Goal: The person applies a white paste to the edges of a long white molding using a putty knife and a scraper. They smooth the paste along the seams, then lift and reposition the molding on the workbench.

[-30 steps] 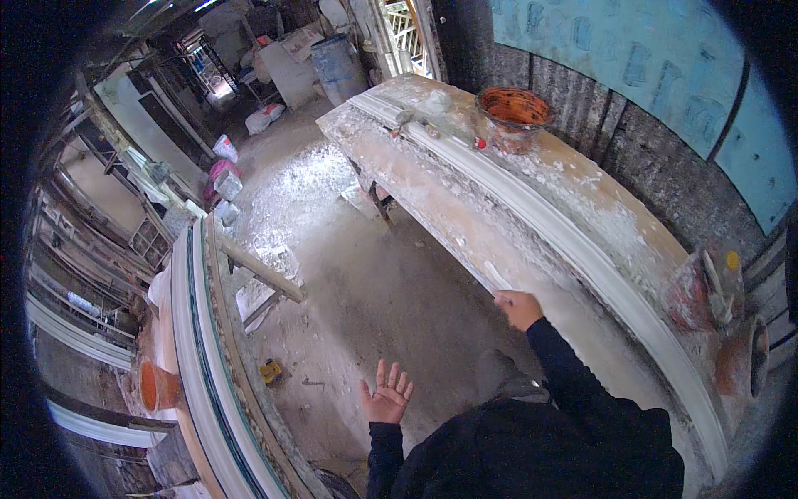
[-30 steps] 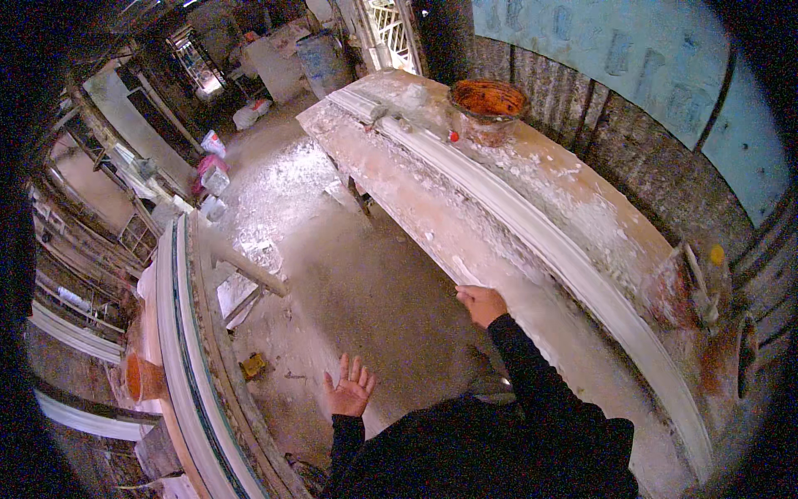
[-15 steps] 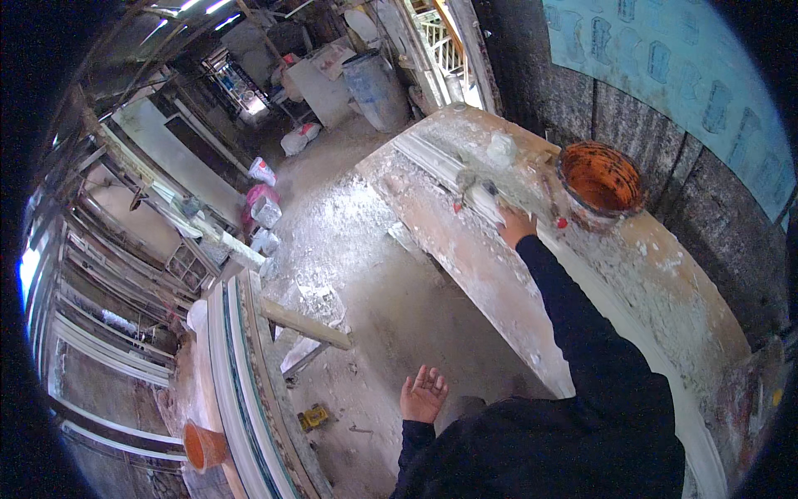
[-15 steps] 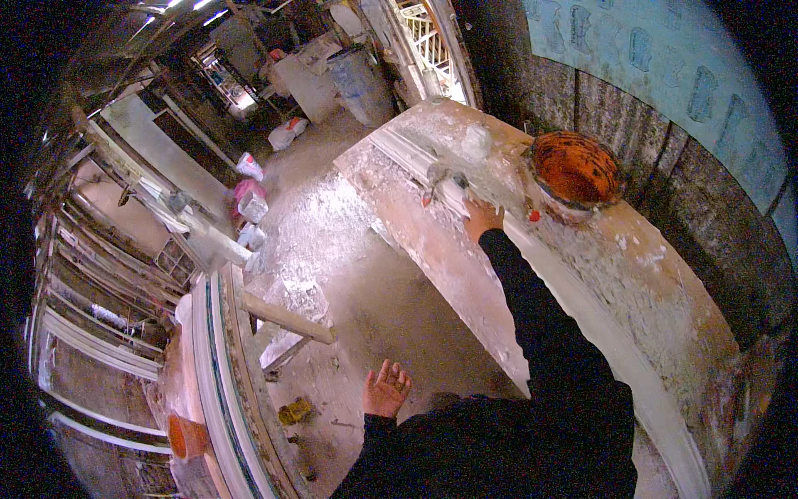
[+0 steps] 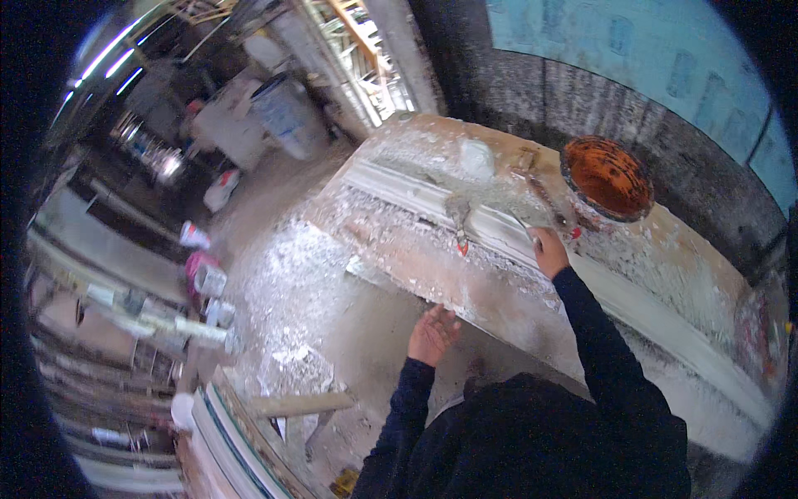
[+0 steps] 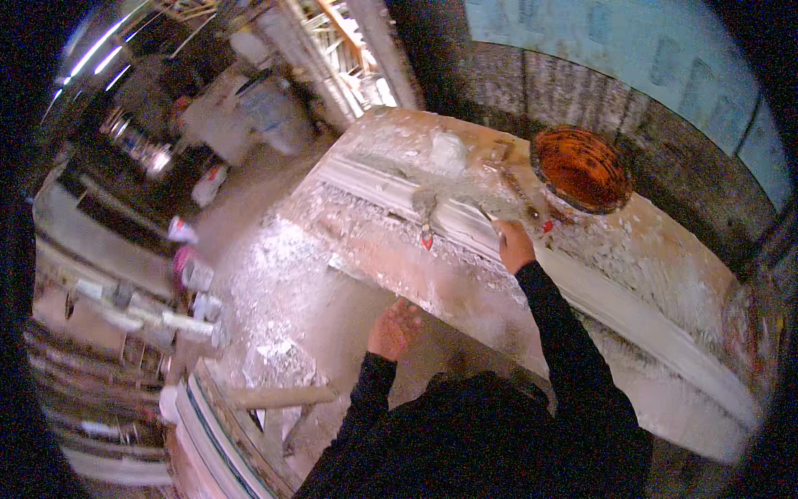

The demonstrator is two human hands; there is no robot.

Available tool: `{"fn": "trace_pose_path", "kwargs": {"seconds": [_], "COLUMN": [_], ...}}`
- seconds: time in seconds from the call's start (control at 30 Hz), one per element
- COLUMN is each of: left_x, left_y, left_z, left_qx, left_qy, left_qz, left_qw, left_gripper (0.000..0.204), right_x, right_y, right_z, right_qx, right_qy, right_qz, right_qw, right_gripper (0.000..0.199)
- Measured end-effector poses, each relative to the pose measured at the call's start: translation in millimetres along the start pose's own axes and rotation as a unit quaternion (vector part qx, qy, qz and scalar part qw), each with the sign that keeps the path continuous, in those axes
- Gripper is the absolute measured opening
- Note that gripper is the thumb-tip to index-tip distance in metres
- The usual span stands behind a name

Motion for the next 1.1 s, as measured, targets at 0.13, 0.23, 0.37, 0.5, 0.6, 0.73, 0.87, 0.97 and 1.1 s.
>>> {"fn": "trace_pose_path", "kwargs": {"seconds": [0.13, 0.23, 0.37, 0.5, 0.6, 0.73, 0.87, 0.97, 1.1], "left_x": [76.0, 142.1, 221.4, 240.8, 242.2, 198.1, 155.6, 95.7, 7.2], "left_y": [-53.4, -90.2, -75.4, -57.0, -37.0, -3.2, 84.0, 202.8, 358.3], "left_z": [49.5, 41.8, 77.3, 112.7, 85.8, -9.1, -69.5, -115.1, -208.6], "left_qx": [0.154, 0.420, 0.419, 0.372, 0.363, 0.386, 0.434, 0.488, 0.617], "left_qy": [-0.035, -0.077, -0.122, -0.227, -0.199, -0.164, -0.076, 0.109, 0.407], "left_qz": [0.058, 0.023, 0.070, 0.040, -0.004, 0.003, 0.010, 0.053, 0.000], "left_qw": [0.986, 0.904, 0.897, 0.899, 0.910, 0.908, 0.897, 0.865, 0.673], "left_gripper": [0.038, 0.053, 0.071, 0.064, 0.055, 0.050, 0.042, 0.033, 0.026], "right_x": [-104.7, -216.0, -354.5, -453.8, -506.9, -536.3, -568.7, -590.7, -652.7], "right_y": [-2.1, -20.5, 13.5, 65.8, 79.9, 80.8, 55.9, 36.8, 22.6], "right_z": [38.5, 46.3, 47.7, 34.0, 1.9, -11.2, 7.3, 26.9, 61.1], "right_qx": [0.142, 0.269, 0.310, 0.358, 0.426, 0.503, 0.476, 0.515, 0.496], "right_qy": [-0.050, -0.104, -0.228, -0.399, -0.518, -0.602, -0.601, -0.547, -0.509], "right_qz": [-0.129, -0.260, -0.417, -0.478, -0.454, -0.393, -0.378, -0.392, -0.429], "right_qw": [0.980, 0.922, 0.824, 0.696, 0.586, 0.480, 0.519, 0.531, 0.557], "right_gripper": [0.044, 0.049, 0.049, 0.048, 0.045, 0.040, 0.034, 0.032, 0.036]}}
Point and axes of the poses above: each hand's wrist, its own x-axis towards the middle knuckle, its own z-axis out of the back of the hand, y = z × x, the point moved 9 cm from there along x, towards the middle knuckle, and after that the axes turned 14 degrees about y, right-handed, at the moved point
